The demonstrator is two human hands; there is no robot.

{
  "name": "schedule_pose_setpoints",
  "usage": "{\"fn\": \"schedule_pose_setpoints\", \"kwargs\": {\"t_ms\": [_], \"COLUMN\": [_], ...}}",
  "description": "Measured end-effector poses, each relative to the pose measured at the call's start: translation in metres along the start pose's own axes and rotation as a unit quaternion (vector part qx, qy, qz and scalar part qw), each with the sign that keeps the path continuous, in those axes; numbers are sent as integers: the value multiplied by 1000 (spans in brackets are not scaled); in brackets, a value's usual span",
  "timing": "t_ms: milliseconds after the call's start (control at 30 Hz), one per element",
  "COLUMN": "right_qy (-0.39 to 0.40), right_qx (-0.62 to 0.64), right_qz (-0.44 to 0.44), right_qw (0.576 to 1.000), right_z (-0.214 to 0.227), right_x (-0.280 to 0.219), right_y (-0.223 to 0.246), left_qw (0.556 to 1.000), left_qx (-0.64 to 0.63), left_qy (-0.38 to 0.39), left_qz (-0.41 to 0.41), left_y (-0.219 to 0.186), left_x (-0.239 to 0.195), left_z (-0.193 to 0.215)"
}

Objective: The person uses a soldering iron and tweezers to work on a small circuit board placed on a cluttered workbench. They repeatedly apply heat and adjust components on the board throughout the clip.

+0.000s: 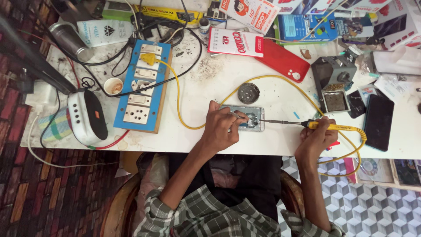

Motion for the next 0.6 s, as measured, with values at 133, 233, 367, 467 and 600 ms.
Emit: {"fn": "schedule_pose_setpoints", "kwargs": {"t_ms": [133,233,367,467,600], "right_qy": [2,13,31,37,43], "right_qx": [-16,-29,-29,-39,-16], "right_qz": [13,17,30,28,37], "right_qw": [1000,999,999,998,998], "right_z": [0,-1,-2,-2,-1], "right_x": [1,-1,-1,-2,-1], "right_y": [0,-1,0,-1,-1], "left_qw": [1000,1000,1000,1000,1000], "left_qx": [-3,-8,-14,-10,7], "left_qy": [5,6,-1,-5,2], "left_qz": [2,7,-4,-16,-6], "left_y": [0,-2,-3,-3,-1], "left_x": [1,1,2,1,1], "left_z": [1,2,4,4,1]}}
Point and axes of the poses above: each hand's wrist, its own x-axis towards the middle knuckle, its own z-axis out of the back of the hand, y = z × x, the point moved 2 cm from there along x, towards the middle knuckle, and after that the axes turned 9 degrees about y, right-handed, at the moved point
